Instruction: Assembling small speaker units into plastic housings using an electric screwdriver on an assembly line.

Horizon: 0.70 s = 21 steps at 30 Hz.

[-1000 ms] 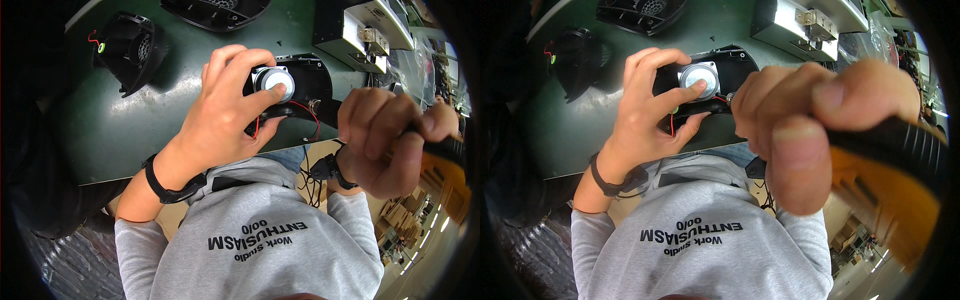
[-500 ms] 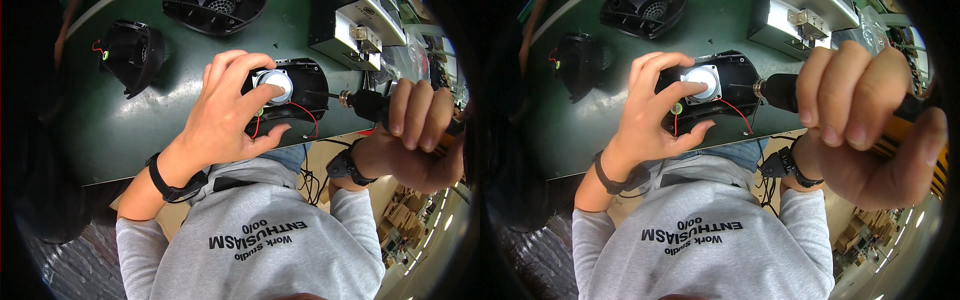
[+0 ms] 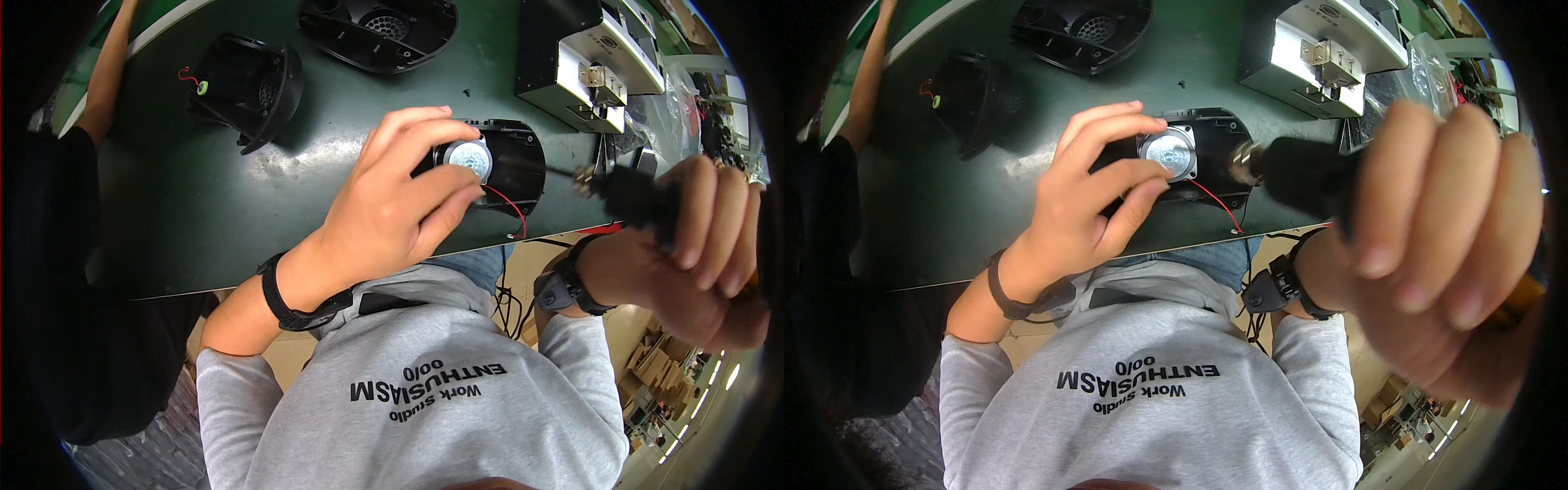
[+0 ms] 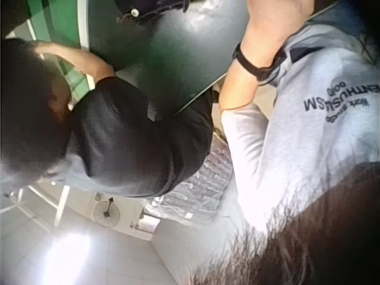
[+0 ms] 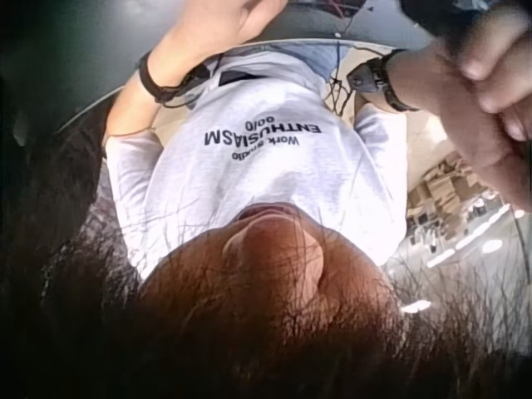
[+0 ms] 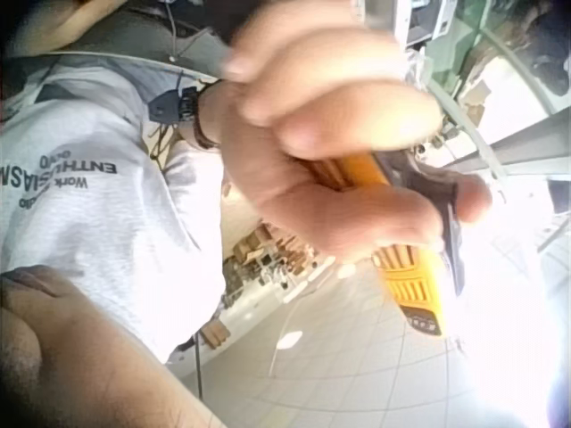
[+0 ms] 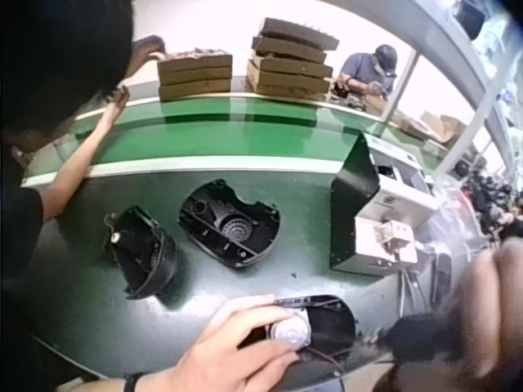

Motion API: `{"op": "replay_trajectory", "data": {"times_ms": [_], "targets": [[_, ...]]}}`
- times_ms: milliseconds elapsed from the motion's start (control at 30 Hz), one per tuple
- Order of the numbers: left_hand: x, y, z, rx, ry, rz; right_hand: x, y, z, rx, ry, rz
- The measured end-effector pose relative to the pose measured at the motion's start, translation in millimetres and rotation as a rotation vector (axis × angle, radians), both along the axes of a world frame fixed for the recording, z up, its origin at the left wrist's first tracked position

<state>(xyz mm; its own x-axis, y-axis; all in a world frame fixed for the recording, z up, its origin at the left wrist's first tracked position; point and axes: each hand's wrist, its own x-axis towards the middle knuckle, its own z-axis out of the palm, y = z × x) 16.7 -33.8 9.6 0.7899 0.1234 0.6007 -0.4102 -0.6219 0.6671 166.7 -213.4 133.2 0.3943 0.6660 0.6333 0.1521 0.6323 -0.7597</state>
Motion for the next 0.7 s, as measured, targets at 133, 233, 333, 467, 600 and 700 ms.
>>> {"op": "replay_trajectory", "data": {"times_ms": [133, 233, 333, 467, 600, 700], "targets": [[-9, -7, 7, 0.094, -0.020, -0.033, 2, 6, 3, -0.018, -0.028, 0.011], [-21, -6, 5, 0.392, -0.047, -0.056, -10, 21, -6, -0.104, -0.073, -0.079], [-19, -23, -1, 0.440, -0.058, -0.054, -1, 23, -5, -0.100, -0.131, 0.010], [-18, -28, -10, 0.502, -0.016, -0.095, -4, 35, -8, -0.230, -0.207, 0.157], [-14, -29, -14, 0.545, -0.104, -0.069, 0, 39, -14, -0.223, -0.233, 0.173], [-12, -27, -6, 0.544, -0.088, -0.081, 4, 38, -18, -0.208, -0.223, 0.155]]}}
